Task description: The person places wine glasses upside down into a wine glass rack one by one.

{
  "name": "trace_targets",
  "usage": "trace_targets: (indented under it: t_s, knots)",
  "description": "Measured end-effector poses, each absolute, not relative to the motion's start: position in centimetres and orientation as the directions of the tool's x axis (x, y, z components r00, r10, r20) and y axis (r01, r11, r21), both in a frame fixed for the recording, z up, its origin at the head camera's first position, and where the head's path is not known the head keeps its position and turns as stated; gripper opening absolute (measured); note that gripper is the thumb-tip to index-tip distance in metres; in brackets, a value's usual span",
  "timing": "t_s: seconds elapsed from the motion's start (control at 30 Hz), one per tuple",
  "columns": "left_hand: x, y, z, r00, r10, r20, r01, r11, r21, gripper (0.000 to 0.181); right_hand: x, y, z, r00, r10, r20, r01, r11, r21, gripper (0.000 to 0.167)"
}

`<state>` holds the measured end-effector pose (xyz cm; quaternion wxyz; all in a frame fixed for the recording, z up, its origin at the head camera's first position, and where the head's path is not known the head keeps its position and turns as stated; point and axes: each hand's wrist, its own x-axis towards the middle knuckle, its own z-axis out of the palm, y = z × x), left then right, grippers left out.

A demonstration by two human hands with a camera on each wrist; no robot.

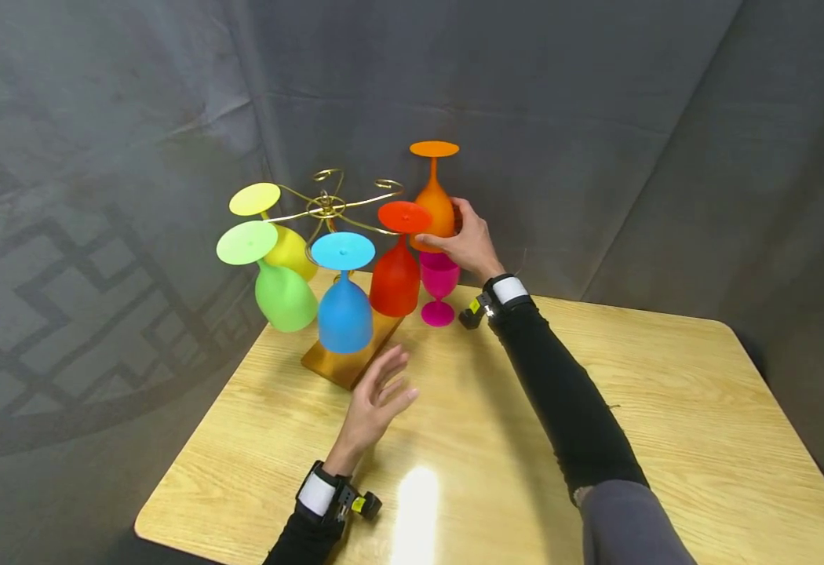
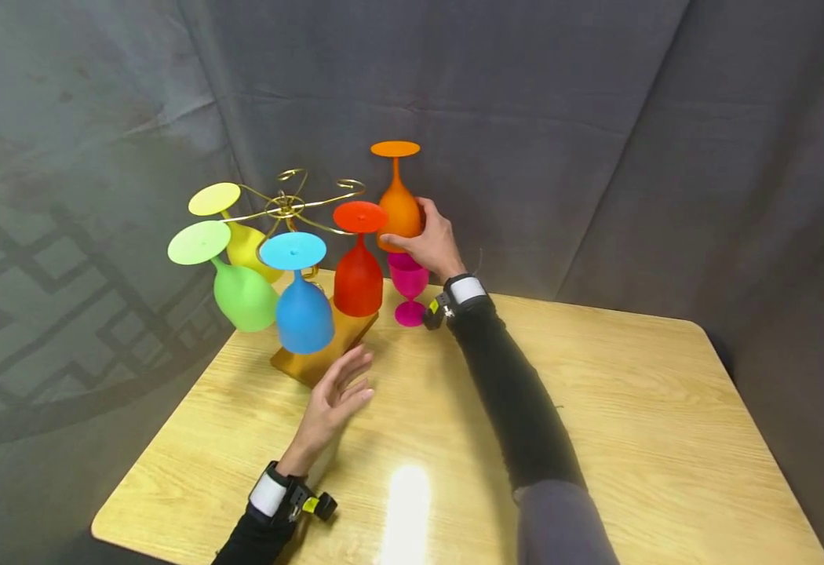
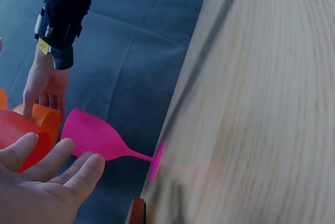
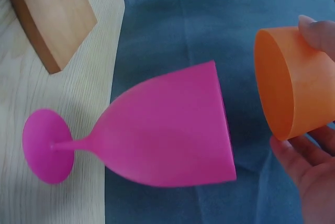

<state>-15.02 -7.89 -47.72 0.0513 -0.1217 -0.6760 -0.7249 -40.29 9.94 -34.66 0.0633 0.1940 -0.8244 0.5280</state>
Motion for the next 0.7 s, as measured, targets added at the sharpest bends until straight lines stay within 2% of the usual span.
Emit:
trace_targets:
  t_s: [0.3, 0.57, 0.7]
  knots:
    - [-14.7, -8.3, -48.2, -0.965, 0.084, 0.247, 0.239, -0.089, 0.967, 0.075, -40.7, 8.4, -34.5, -0.913, -0.289, 0.289, -0.393, 0.426, -0.815, 0.096]
    - [-14.5, -8.7, -48.5, -0.964, 0.073, 0.257, 0.251, -0.077, 0.965, 0.074, -40.5, 6.6, -34.5, -0.885, -0.366, 0.288, -0.431, 0.410, -0.804, 0.078]
    - [-14.4, -8.8, -48.5, -0.967, 0.072, 0.246, 0.240, -0.078, 0.968, 0.074, -40.5, 5.9, -34.5, -0.882, -0.373, 0.287, -0.438, 0.428, -0.790, 0.075]
